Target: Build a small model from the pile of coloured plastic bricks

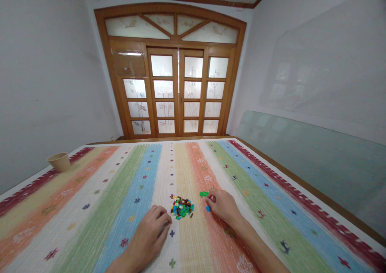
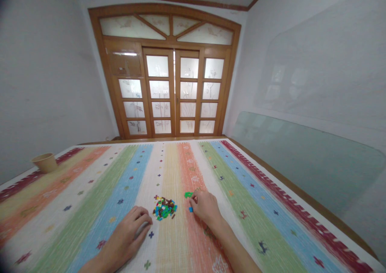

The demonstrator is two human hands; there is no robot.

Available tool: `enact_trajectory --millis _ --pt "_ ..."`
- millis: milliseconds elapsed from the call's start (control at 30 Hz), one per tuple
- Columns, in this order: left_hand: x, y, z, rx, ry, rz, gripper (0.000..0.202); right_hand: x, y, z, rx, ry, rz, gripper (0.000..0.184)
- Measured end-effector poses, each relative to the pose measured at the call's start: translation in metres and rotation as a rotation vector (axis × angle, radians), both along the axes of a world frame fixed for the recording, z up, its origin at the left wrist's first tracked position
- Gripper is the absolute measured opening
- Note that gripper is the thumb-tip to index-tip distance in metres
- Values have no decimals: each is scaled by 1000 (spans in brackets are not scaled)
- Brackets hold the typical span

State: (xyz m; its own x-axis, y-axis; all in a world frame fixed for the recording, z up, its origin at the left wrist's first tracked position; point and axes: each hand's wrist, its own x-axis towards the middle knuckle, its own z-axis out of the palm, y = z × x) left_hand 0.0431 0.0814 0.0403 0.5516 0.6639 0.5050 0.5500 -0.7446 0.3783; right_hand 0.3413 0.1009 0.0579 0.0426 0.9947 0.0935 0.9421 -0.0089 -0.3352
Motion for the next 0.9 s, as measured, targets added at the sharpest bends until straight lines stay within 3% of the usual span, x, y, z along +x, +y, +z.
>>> enact_trajectory --millis 900 --pt "-1 1 -2 -33 43 -1 17 1 0 0 4 1 -12 24"
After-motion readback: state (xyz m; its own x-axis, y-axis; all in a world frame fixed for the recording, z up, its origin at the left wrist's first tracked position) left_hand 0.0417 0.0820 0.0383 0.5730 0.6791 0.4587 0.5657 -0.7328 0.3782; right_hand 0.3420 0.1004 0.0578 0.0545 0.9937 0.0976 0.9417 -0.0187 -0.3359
